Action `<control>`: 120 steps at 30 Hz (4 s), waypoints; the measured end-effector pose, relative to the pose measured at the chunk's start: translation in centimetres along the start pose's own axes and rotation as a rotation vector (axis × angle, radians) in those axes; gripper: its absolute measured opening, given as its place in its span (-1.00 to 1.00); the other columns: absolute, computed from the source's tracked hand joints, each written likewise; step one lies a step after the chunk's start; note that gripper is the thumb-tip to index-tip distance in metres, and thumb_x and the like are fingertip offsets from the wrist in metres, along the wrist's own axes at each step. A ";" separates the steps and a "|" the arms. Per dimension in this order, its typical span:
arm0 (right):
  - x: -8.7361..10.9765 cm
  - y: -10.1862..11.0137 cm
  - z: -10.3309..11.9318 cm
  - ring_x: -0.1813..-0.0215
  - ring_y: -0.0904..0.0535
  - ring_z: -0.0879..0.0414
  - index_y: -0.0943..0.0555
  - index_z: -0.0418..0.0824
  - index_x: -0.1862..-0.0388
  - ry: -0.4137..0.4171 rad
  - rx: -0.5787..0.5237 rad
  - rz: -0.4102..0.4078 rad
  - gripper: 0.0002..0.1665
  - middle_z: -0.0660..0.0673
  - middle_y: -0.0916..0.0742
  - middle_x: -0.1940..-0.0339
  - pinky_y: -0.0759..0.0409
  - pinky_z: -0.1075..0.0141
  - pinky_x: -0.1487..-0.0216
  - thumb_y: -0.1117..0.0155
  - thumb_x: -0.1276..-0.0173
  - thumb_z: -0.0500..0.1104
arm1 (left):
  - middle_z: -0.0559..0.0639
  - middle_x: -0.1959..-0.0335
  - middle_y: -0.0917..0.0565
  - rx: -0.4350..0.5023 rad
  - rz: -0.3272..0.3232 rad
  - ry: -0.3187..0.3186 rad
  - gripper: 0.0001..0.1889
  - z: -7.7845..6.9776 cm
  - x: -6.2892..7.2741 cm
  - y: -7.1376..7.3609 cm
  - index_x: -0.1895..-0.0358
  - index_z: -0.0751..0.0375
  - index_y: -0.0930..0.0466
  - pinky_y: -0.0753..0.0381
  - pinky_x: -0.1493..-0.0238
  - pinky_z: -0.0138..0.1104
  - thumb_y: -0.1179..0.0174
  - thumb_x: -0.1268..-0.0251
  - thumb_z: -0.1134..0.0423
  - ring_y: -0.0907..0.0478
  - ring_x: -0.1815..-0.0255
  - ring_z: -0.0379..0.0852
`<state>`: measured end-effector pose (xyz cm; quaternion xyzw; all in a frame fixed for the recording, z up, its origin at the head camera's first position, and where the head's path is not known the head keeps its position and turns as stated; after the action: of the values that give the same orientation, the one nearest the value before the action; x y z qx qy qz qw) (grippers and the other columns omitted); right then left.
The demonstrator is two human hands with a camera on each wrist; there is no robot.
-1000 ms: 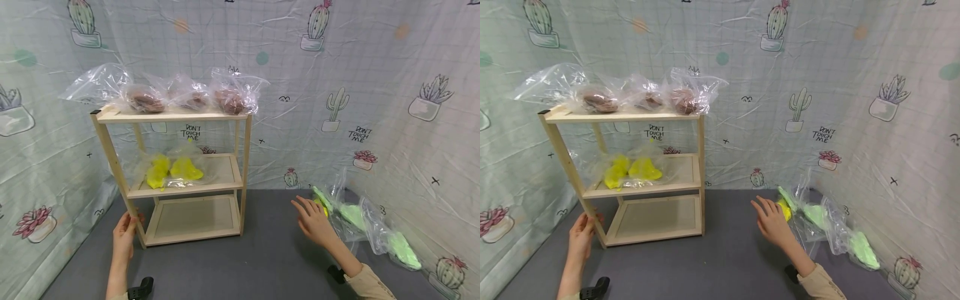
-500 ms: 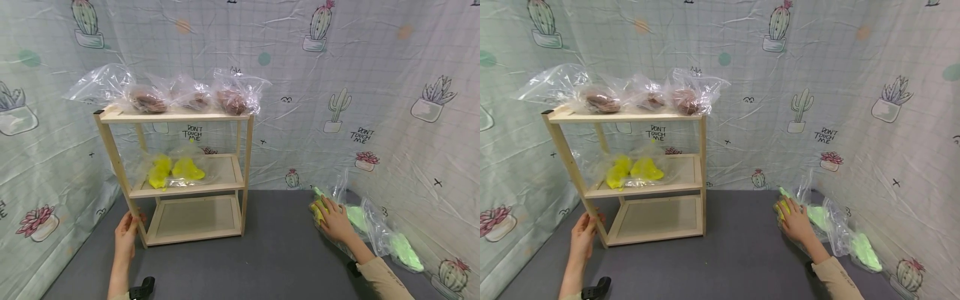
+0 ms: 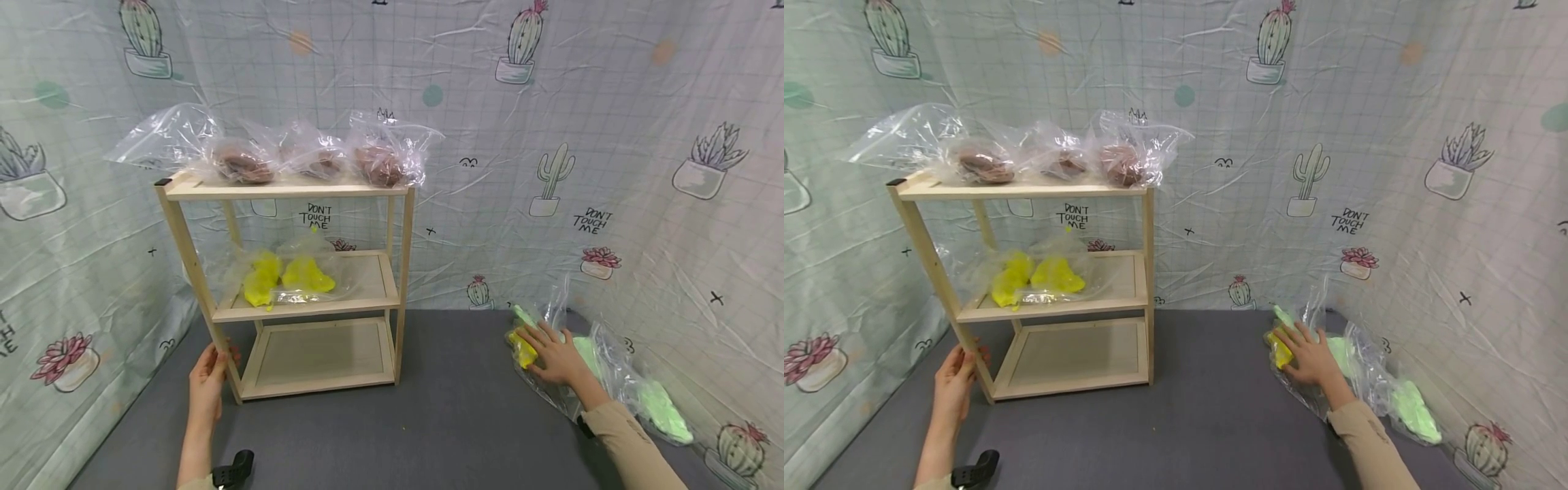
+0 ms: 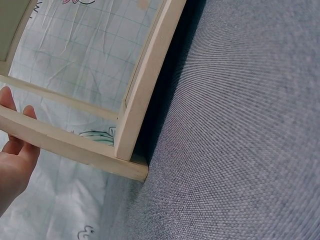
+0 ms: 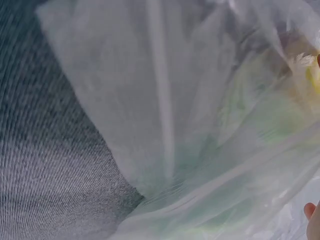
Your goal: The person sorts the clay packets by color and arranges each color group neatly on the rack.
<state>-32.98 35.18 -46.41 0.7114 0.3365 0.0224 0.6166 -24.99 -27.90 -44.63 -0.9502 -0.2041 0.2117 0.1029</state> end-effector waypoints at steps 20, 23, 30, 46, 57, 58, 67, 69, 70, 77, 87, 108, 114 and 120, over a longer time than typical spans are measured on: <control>-0.1 -1.2 0.2 -0.08 -0.33 -0.21 -0.20 -0.05 -0.27 -0.033 -0.029 0.050 0.11 -0.14 -0.61 0.00 -0.21 -0.20 0.04 -0.31 0.25 0.39 | -0.28 0.37 -0.64 -0.035 -0.017 0.019 -0.77 0.2 0.0 0.0 0.04 0.10 -0.48 -0.51 0.29 -0.58 0.05 -0.29 0.26 -0.59 0.34 -0.40; -0.3 -1.1 0.3 0.00 -0.36 -0.19 -0.24 -0.05 -0.26 -0.026 -0.013 0.032 0.12 -0.14 -0.61 0.07 -0.24 -0.17 0.08 -0.33 0.30 0.40 | -0.28 0.37 -0.64 -0.036 -0.011 0.018 -0.77 0.2 0.0 -0.1 0.03 0.14 -0.47 -0.51 0.29 -0.58 0.05 -0.29 0.27 -0.59 0.34 -0.41; -0.9 -0.4 1.2 0.13 -0.33 -0.15 -0.40 -0.14 -0.16 0.043 0.000 -0.011 0.00 -0.07 -0.58 0.28 -0.24 -0.12 0.14 -0.49 0.33 0.19 | -0.26 0.38 -0.65 -0.013 -0.017 0.006 -0.73 0.1 -0.1 -0.1 0.00 0.27 -0.45 -0.52 0.30 -0.58 0.05 -0.28 0.28 -0.60 0.35 -0.39; -1.1 0.9 1.5 0.19 -0.40 -0.22 -0.43 -0.22 -0.10 0.107 -0.003 -0.200 -0.09 -0.12 -0.56 0.31 -0.25 -0.10 0.12 -0.49 0.31 0.07 | -0.22 0.39 -0.66 0.011 -0.011 0.001 -0.75 0.2 -0.2 0.0 0.02 0.23 -0.47 -0.53 0.30 -0.56 0.05 -0.28 0.30 -0.60 0.36 -0.37; -1.4 2.1 3.5 0.25 -0.41 -0.12 -0.44 -0.13 -0.11 0.166 -0.025 -0.224 -0.18 -0.07 -0.46 0.34 -0.34 0.05 0.37 -0.46 0.22 0.03 | -0.25 0.37 -0.65 -0.017 -0.018 0.012 -0.73 0.2 -0.2 -0.1 -0.01 0.28 -0.45 -0.52 0.30 -0.57 0.04 -0.29 0.29 -0.59 0.35 -0.38; -1.4 2.2 3.7 0.25 -0.40 -0.12 -0.44 -0.11 -0.10 0.171 -0.018 -0.234 -0.18 -0.07 -0.46 0.33 -0.33 0.06 0.38 -0.46 0.23 0.03 | -0.26 0.37 -0.65 -0.023 -0.021 0.015 -0.74 0.2 -0.2 -0.1 0.01 0.23 -0.46 -0.52 0.30 -0.58 0.04 -0.29 0.29 -0.59 0.35 -0.39; -2.1 3.9 6.1 0.23 -0.38 -0.10 -0.40 -0.04 -0.15 0.279 0.006 -0.293 -0.13 -0.14 -0.47 0.21 -0.31 0.05 0.29 -0.46 0.26 -0.01 | -0.28 0.37 -0.65 -0.023 -0.022 0.015 -0.78 0.2 -0.1 0.1 0.04 0.11 -0.49 -0.51 0.31 -0.58 0.05 -0.29 0.29 -0.59 0.35 -0.40; -2.3 4.4 6.8 0.25 -0.37 -0.08 -0.40 -0.03 -0.16 0.304 0.009 -0.313 -0.10 -0.15 -0.48 0.20 -0.30 0.06 0.28 -0.48 0.29 -0.01 | -0.27 0.37 -0.66 -0.016 -0.019 0.007 -0.78 0.2 -0.1 0.0 0.05 0.11 -0.49 -0.51 0.32 -0.58 0.05 -0.29 0.29 -0.59 0.36 -0.40; -2.4 4.6 7.1 0.25 -0.37 -0.07 -0.40 -0.02 -0.16 0.313 0.009 -0.320 -0.09 -0.15 -0.48 0.20 -0.29 0.07 0.28 -0.50 0.30 0.00 | -0.27 0.38 -0.66 -0.008 -0.014 -0.002 -0.78 0.1 0.0 0.0 0.05 0.11 -0.49 -0.52 0.32 -0.58 0.06 -0.29 0.30 -0.59 0.36 -0.39; -2.4 6.2 8.9 0.20 -0.43 -0.07 -0.40 0.04 -0.18 0.326 0.038 -0.327 0.01 -0.16 -0.50 0.16 -0.34 0.04 0.19 -0.58 0.42 0.02 | -0.23 0.38 -0.66 0.064 0.027 -0.044 -0.77 0.2 0.1 -0.1 0.10 0.09 -0.52 -0.53 0.31 -0.57 0.09 -0.30 0.36 -0.60 0.36 -0.37; -2.3 8.9 10.5 0.18 -0.44 -0.09 -0.38 0.05 -0.19 0.357 0.012 -0.367 0.10 -0.21 -0.53 0.11 -0.38 0.04 0.17 -0.62 0.52 -0.02 | -0.23 0.37 -0.66 0.059 0.042 -0.048 -0.78 0.4 0.1 -0.1 0.08 0.09 -0.51 -0.53 0.30 -0.57 0.08 -0.30 0.34 -0.60 0.35 -0.37; -3.8 15.6 15.3 0.02 -0.43 -0.09 -0.44 0.14 -0.14 0.480 -0.020 -0.512 -0.42 -0.17 -0.54 0.03 -0.33 0.08 0.20 -0.31 -0.09 0.03 | -0.23 0.38 -0.66 0.057 0.034 -0.037 -0.77 0.1 -0.3 -0.3 0.09 0.09 -0.50 -0.52 0.31 -0.57 0.10 -0.30 0.36 -0.60 0.36 -0.38; -4.8 16.6 17.2 0.03 -0.42 -0.10 -0.46 0.12 -0.12 0.504 -0.069 -0.615 -0.58 -0.18 -0.54 0.04 -0.29 0.07 0.20 0.30 -0.45 0.02 | -0.24 0.38 -0.66 0.037 0.031 -0.059 -0.78 0.1 -0.4 -0.2 0.09 0.08 -0.50 -0.52 0.32 -0.58 0.09 -0.30 0.35 -0.60 0.36 -0.39; -6.3 17.4 19.3 0.01 -0.42 -0.11 -0.48 0.12 -0.10 0.511 -0.099 -0.681 -0.62 -0.19 -0.54 0.03 -0.27 0.05 0.19 0.23 -0.44 -0.01 | -0.24 0.38 -0.66 0.046 0.035 -0.056 -0.78 0.0 -0.4 -0.3 0.07 0.11 -0.50 -0.52 0.31 -0.57 0.08 -0.30 0.35 -0.60 0.36 -0.38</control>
<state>-21.33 15.10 -33.06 0.5007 0.6926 0.0090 0.5192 -25.44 -27.78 -44.43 -0.9447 -0.1855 0.2446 0.1150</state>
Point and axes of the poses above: each hand's wrist, its own x-axis away from the middle knuckle, its own y-axis out of the back of the hand, z = x × y, the point moved 1 cm from there along -x, towards the middle knuckle
